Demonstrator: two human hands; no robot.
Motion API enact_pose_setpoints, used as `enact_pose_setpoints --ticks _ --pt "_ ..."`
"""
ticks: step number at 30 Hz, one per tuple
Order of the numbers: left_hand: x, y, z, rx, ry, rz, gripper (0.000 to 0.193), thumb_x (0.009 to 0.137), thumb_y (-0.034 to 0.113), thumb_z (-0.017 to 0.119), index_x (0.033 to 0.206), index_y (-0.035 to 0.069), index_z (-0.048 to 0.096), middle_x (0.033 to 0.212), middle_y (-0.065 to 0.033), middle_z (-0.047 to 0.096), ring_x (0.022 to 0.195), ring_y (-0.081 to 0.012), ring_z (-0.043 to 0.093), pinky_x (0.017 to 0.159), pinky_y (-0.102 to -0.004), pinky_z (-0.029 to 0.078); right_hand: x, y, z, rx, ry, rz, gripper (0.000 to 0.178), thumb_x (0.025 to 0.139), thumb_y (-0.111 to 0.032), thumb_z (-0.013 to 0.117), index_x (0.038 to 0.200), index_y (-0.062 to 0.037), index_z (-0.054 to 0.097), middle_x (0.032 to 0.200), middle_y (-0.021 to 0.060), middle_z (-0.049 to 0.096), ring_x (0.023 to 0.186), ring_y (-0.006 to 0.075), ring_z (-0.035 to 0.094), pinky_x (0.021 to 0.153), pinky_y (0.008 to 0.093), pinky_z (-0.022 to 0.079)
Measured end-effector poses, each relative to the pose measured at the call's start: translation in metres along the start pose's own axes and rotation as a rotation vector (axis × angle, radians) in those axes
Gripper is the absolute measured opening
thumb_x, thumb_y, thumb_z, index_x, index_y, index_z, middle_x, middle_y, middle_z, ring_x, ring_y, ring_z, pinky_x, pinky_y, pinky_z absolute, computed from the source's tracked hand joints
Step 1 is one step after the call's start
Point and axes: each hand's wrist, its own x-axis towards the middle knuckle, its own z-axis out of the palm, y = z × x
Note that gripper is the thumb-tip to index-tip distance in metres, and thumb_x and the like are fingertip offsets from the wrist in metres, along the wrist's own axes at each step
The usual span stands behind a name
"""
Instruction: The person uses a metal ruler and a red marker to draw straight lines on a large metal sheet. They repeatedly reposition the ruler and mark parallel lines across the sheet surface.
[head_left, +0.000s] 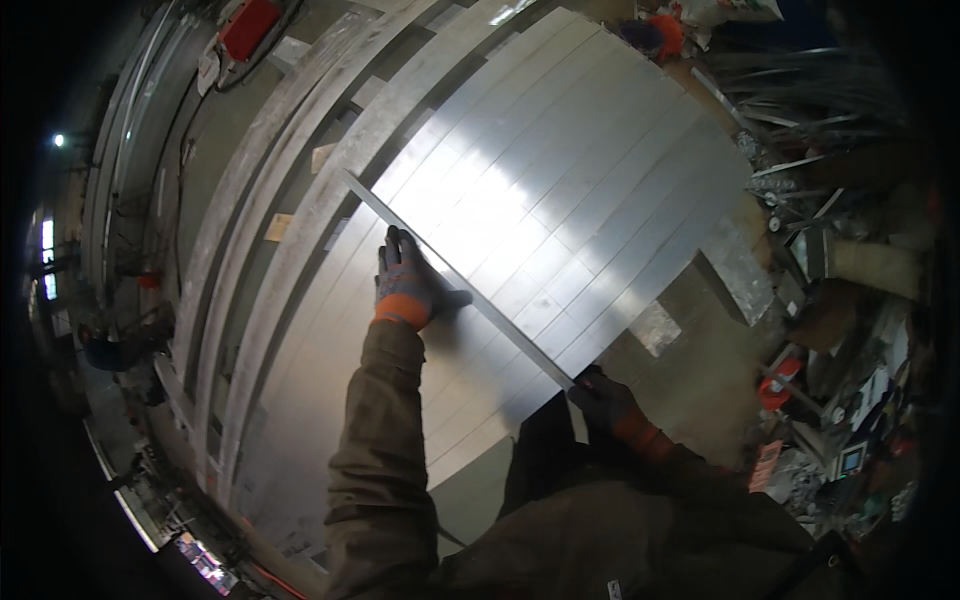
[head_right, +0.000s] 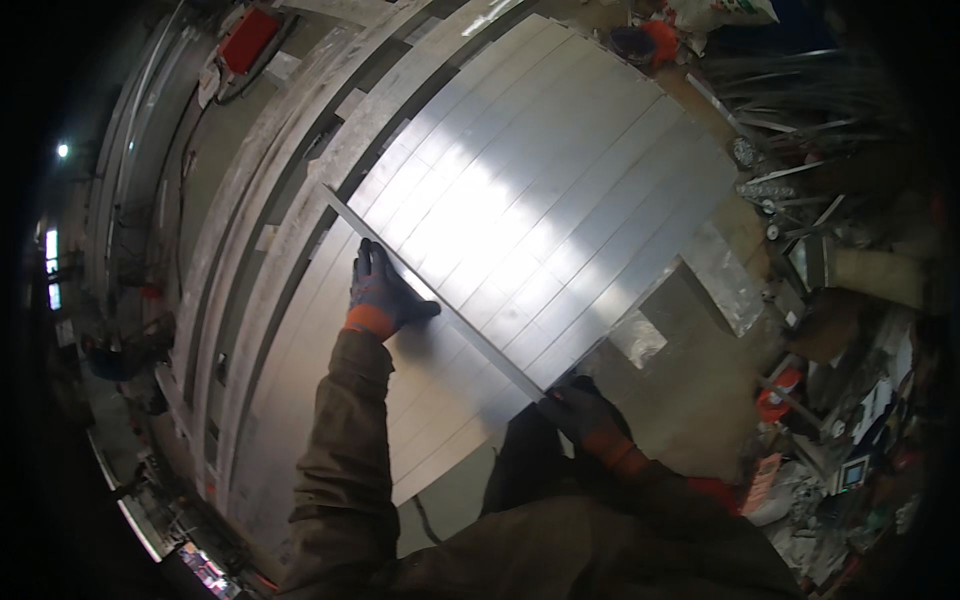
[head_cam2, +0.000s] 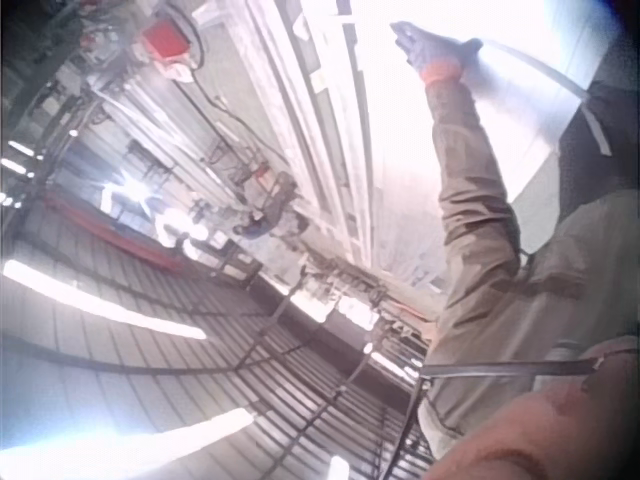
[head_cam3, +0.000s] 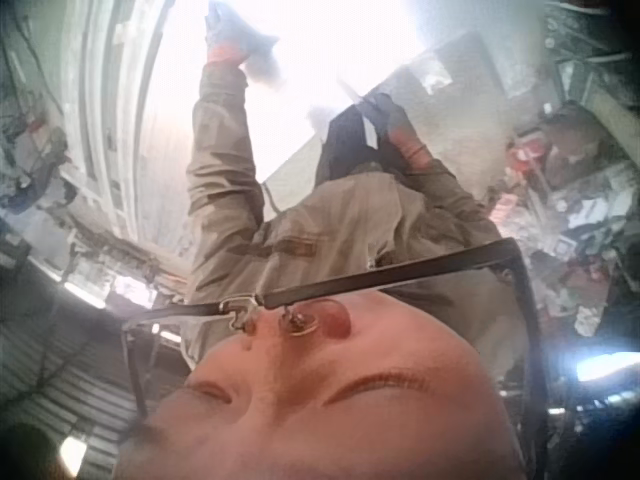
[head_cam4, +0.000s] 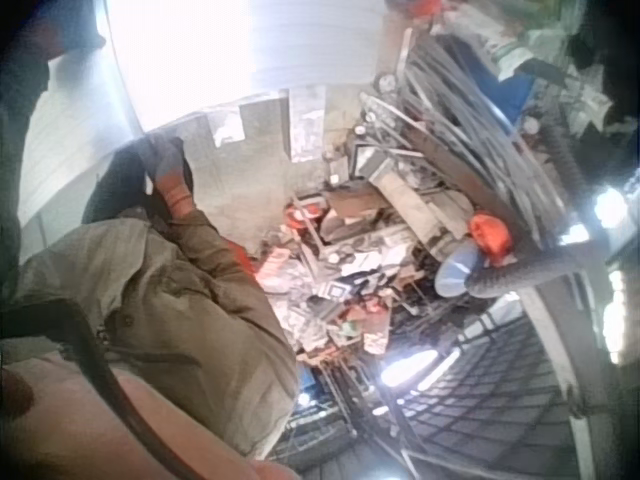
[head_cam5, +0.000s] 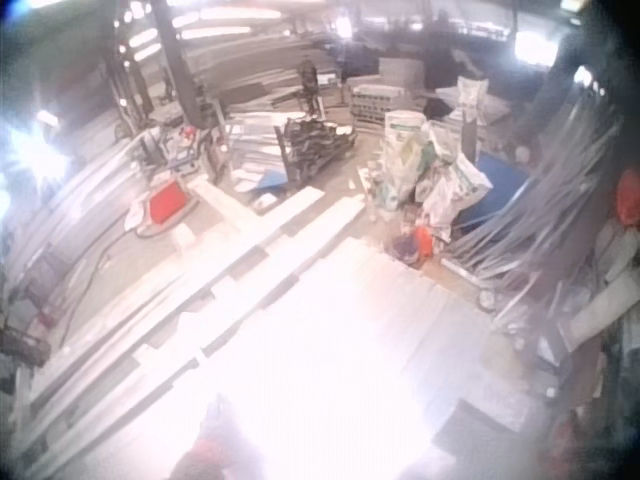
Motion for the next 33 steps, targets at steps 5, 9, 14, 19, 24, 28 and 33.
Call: enact_pose_setpoints --ticks 5,9,14,19,24,28,33 --pt "-0.006 0.004 -0.006 -0.075 -0.031 -0.047 0.167 0.066 0.058 0.110 0.187 -0.003 0.011 0.196 -0.0266 0.012 0.180 -0.0483 0.016 0.147 -0.0502 0.026 0.000 -0.061 -0.045 -0.444 0.115 -0.194 0.027 0.114 -0.029 0.077 0.118 -0.0028 0.081 0.102 0.0163 0.080 0.092 0.0359 0.079 0.084 0.0455 0.062" --pt "-0.008 0.000 -0.008 -0.111 -0.031 -0.040 0.172 0.063 0.058 0.113 0.187 -0.001 0.009 0.197 -0.0237 0.009 0.181 -0.0472 0.015 0.148 -0.0484 0.025 0.024 -0.147 -0.078 -0.404 0.193 -0.663 0.018 0.116 -0.013 0.062 0.120 -0.0024 0.077 0.104 0.0179 0.080 0.094 0.0398 0.079 0.084 0.0475 0.062" --pt "-0.010 -0.003 -0.010 -0.152 -0.036 -0.046 0.175 0.059 0.058 0.114 0.189 0.005 0.010 0.199 -0.0157 0.011 0.182 -0.0448 0.014 0.145 -0.0617 0.026 0.090 -0.240 -0.074 -0.364 0.079 -0.741 0.019 0.115 -0.005 0.063 0.127 -0.0009 0.077 0.117 0.0202 0.082 0.096 0.0364 0.082 0.083 0.0411 0.065" --pt "-0.013 -0.009 -0.009 -0.171 -0.014 -0.016 0.173 0.058 0.061 0.114 0.189 0.007 0.014 0.200 -0.0138 0.011 0.181 -0.0460 0.019 0.141 -0.0700 0.031 0.190 -0.275 0.001 -0.089 0.155 -0.800 0.029 0.115 -0.021 0.077 0.139 -0.0061 0.081 0.127 0.0200 0.085 0.111 0.0368 0.084 0.096 0.0418 0.067" --pt "-0.012 -0.009 -0.009 -0.121 -0.029 -0.025 0.167 0.063 0.070 0.110 0.190 0.013 0.017 0.200 -0.0103 0.011 0.181 -0.0427 0.022 0.140 -0.0684 0.034 0.266 -0.274 0.059 -0.177 0.169 -0.739 0.031 0.115 -0.023 0.074 0.142 -0.0090 0.081 0.130 0.0198 0.084 0.118 0.0398 0.082 0.103 0.0462 0.066" --pt "-0.014 -0.011 -0.010 -0.155 -0.018 -0.011 0.167 0.060 0.072 0.109 0.190 0.014 0.020 0.200 -0.0097 0.011 0.181 -0.0427 0.022 0.139 -0.0698 0.033 0.295 -0.269 0.077 -0.242 0.126 -0.634 0.036 0.116 -0.029 0.074 0.144 -0.0069 0.080 0.135 0.0198 0.084 0.124 0.0348 0.082 0.107 0.0433 0.065" --pt "-0.014 -0.014 -0.012 -0.176 -0.033 0.009 0.166 0.061 0.073 0.108 0.189 0.012 0.021 0.200 -0.0100 0.012 0.180 -0.0449 0.022 0.138 -0.0735 0.033 0.307 -0.270 0.082 -0.284 0.115 -0.597 0.033 0.115 -0.028 0.070 0.141 -0.0100 0.081 0.136 0.0192 0.083 0.126 0.0410 0.080 0.110 0.0481 0.064"
